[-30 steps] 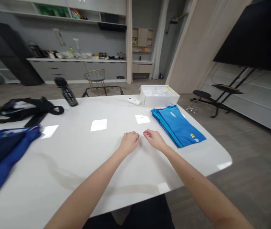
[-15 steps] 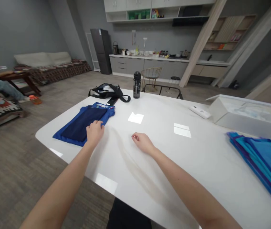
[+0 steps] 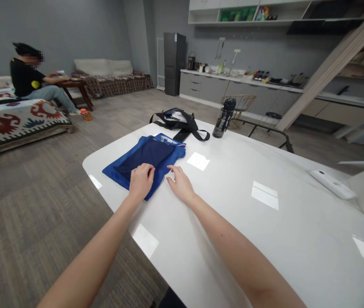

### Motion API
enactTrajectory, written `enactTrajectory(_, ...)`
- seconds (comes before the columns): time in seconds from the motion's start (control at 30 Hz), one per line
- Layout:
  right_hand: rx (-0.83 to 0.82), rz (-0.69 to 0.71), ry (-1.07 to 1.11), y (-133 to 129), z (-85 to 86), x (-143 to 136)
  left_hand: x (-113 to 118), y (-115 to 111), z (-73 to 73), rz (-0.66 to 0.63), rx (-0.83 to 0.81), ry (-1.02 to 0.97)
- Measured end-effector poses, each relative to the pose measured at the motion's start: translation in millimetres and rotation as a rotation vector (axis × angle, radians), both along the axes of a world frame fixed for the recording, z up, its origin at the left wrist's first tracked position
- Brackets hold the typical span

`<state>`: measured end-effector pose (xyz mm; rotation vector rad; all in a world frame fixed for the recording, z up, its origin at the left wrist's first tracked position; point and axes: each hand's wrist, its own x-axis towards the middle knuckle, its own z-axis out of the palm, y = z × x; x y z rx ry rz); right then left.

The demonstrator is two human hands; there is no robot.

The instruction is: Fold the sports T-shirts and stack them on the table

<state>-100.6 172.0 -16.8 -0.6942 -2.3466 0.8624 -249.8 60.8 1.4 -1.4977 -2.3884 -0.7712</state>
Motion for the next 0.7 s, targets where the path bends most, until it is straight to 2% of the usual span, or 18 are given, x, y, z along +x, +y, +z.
enactTrajectory(0.07, 0.039, -0.011, 0.025, 1.7, 1.8, 8.1, 15.9, 2.3, 6.4, -0.134, 0.011, 0.026)
enactTrajectory(0.1, 0.048, -0.011, 0.019, 3.0, 2.8, 13.2, 22.2, 4.4, 8.2, -0.154, -0.01, 0.047)
enactTrajectory(0.13, 0.047, -0.012, 0.006, 4.2, 3.7, 18.6, 26.1, 7.1, 8.9, -0.132, -0.042, 0.068)
enactTrajectory(0.2, 0.02, -0.023, -0.024, 6.3, 5.1, 30.4, 25.4, 12.7, 6.9, 0.001, -0.126, 0.097)
enactTrajectory(0.3, -0.017, -0.037, -0.032, 7.0, 5.7, 49.5, 7.2, 18.9, -0.6, 0.172, -0.248, 0.11)
enactTrajectory(0.4, -0.015, -0.026, -0.016, 5.0, 5.4, 67.5, -11.8, 21.2, -4.4, 0.194, -0.252, 0.076)
enactTrajectory(0.5, -0.019, -0.026, -0.019, 1.4, 6.5, 80.1, -11.2, 22.6, -0.7, 0.181, -0.123, 0.013)
enactTrajectory(0.6, -0.009, -0.045, -0.019, -1.3, 10.1, 86.8, 16.9, 24.3, 6.5, 0.033, 0.012, 0.012)
enactTrajectory(0.7, 0.039, -0.075, 0.019, -0.1, 15.3, 95.6, 68.0, 24.3, 12.4, -0.271, 0.11, -0.002)
